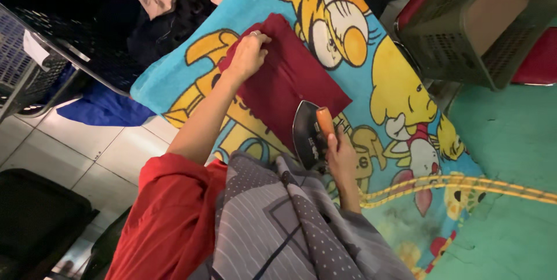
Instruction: The person irons a shirt on an ironing board, smoothing it out by hand and then folding the shirt into a square.
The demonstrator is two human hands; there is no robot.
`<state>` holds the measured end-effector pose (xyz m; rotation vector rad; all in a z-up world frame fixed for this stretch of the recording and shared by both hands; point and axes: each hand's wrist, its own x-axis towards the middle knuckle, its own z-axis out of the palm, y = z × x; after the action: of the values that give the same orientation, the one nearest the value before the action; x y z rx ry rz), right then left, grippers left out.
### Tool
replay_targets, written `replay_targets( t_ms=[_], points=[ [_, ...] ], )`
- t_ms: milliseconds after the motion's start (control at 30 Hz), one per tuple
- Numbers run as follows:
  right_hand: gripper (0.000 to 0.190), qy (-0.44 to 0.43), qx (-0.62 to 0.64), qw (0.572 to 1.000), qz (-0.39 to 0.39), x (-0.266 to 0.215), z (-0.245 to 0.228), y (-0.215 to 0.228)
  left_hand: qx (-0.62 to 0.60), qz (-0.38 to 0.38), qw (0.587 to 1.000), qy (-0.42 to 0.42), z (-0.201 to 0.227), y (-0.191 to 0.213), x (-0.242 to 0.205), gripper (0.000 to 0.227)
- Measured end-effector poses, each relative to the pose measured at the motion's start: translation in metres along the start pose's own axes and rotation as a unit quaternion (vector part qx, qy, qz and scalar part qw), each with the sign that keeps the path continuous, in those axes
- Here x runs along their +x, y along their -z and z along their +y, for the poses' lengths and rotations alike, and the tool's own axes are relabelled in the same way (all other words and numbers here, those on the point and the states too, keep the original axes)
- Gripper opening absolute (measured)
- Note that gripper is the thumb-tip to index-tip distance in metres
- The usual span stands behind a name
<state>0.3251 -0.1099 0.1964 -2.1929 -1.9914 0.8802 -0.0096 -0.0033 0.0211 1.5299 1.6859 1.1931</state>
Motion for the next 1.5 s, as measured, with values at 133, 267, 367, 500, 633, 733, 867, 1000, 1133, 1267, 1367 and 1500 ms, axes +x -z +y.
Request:
replay_targets(
  t_ms=[133, 267, 367, 500, 633, 733, 867, 1000, 1133, 1267, 1367, 1500],
  points=[
    [0.063, 0.043, -0.029, 0.998, 0.037, 0.0, -0.001, 0.006, -0.017, -0.007, 1.0, 0.008, 0.005, 0.007, -0.001, 0.035],
    [0.065, -0.038, -0.003, 0.999, -0.008, 0.001, -0.01, 0.015, -0.017, -0.01, 1.0, 0.01, 0.008, 0.011, -0.003, 0.036],
    [0.064, 0.03, -0.017, 0.999, 0.002, 0.008, -0.017, 0.02, -0.02, -0.008, 1.0, 0.013, 0.01, 0.012, -0.004, 0.036],
    [0.064, 0.033, -0.02, 0.999, 0.005, 0.025, -0.028, 0.018, -0.012, 0.006, 1.0, -0.013, 0.007, 0.01, -0.004, 0.036],
    [0.064, 0.086, -0.108, 0.99, 0.009, 0.035, -0.031, 0.009, -0.014, -0.004, 1.0, 0.017, 0.006, 0.01, -0.004, 0.035],
    [0.064, 0.141, -0.081, 0.987, 0.01, 0.039, -0.033, 0.0, 0.002, -0.012, 1.0, 0.009, 0.004, 0.01, -0.004, 0.037],
    [0.065, 0.128, -0.1, 0.987, 0.0, 0.05, -0.045, -0.011, 0.009, -0.013, 1.0, 0.014, 0.005, 0.012, -0.002, 0.035],
    [0.066, 0.129, -0.095, 0.987, 0.003, 0.056, -0.069, -0.015, 0.033, -0.004, 0.999, -0.014, 0.005, 0.014, -0.001, 0.035],
    [0.069, 0.083, -0.068, 0.994, -0.028, 0.06, -0.097, -0.017, 0.045, -0.001, 0.999, -0.019, 0.003, 0.013, -0.002, 0.035],
    [0.07, 0.103, -0.071, 0.992, -0.032, 0.068, -0.122, -0.027, 0.063, -0.013, 0.997, -0.035, 0.0, 0.013, 0.0, 0.032],
    [0.071, 0.104, -0.081, 0.991, -0.039, 0.079, -0.139, -0.036, 0.084, -0.026, 0.995, -0.038, 0.003, 0.016, 0.001, 0.032],
    [0.062, 0.143, -0.105, 0.984, -0.029, 0.092, -0.159, -0.047, 0.099, 0.049, 0.991, -0.074, 0.018, 0.049, -0.004, 0.037]
  ],
)
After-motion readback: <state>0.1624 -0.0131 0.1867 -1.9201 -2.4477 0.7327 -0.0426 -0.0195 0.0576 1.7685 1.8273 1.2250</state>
